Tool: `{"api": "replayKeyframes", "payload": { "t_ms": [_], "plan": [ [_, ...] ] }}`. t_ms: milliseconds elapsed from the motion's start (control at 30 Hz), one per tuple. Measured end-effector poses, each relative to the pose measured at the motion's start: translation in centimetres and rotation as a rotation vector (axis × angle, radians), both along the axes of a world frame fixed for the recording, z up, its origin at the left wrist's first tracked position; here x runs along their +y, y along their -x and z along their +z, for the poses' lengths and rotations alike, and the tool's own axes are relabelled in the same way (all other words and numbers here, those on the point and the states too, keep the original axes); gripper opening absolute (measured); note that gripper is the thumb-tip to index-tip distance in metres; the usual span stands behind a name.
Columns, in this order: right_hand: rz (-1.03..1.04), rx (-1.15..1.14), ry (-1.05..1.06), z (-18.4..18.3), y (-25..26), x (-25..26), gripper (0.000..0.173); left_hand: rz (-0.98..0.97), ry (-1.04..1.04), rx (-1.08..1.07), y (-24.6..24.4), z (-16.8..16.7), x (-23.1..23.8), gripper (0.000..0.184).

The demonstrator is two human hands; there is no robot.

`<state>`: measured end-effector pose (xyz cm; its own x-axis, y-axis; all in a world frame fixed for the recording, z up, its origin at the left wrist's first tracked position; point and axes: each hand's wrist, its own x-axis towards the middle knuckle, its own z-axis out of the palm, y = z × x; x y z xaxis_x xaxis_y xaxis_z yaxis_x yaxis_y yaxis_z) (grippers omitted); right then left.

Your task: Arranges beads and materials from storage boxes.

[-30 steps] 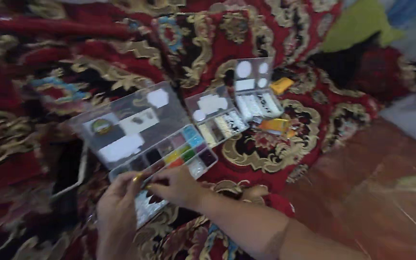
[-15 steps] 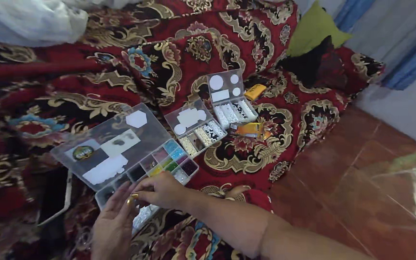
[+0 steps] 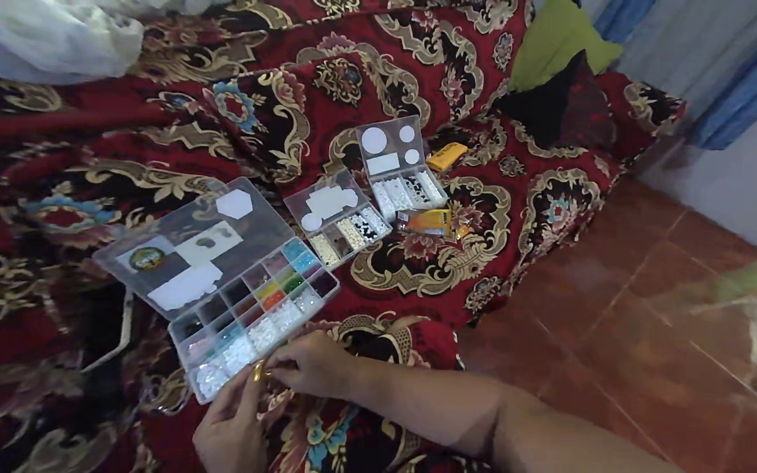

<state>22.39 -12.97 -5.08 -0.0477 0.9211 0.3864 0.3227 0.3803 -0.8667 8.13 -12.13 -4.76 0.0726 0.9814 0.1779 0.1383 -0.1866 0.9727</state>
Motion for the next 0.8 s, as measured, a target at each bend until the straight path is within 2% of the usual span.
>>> {"api": "replayKeyframes", "payload": {
  "t_ms": [67,200,267,400,467,533,633,800],
  "plan": [
    [0.036,-0.041,0.066,0.1,-0.2,0.0,0.017,0.026,-0.031,0.009,0.1,-0.5,0.2,0.015],
    [0.074,-0.261,0.315,0.3,-2.5,0.3,0.024,0.08,-0.075,0.044,-0.2,-1.2,0.5,0.016],
    [-0.118,-0.186,0.302,0.5,-5.3,0.1,0.024,0.049,-0.119,0.102,-0.3,-1.5,0.5,0.018],
    [-0.763,0.006,0.24,-0.7,-14.7,-0.4,0.031,-0.023,-0.117,0.203,-0.8,-2.4,0.4,0.02],
    [-1.008,0.045,0.301,-2.2,-19.9,-1.0,0.043,-0.034,-0.114,0.264,-0.9,-2.9,0.5,0.022],
    [-1.135,0.107,0.446,-3.6,-24.3,-1.7,0.057,-0.037,-0.129,0.332,-1.0,-3.1,0.6,0.024],
    [-1.105,0.163,0.618,-5.4,-28.2,-1.6,0.067,-0.042,-0.115,0.377,-1.3,-3.3,0.6,0.026],
    [-0.99,0.316,0.612,-7.2,-29.9,-0.3,0.044,-0.044,-0.1,0.342,-1.3,-3.9,0.9,0.025]
  ]
}}
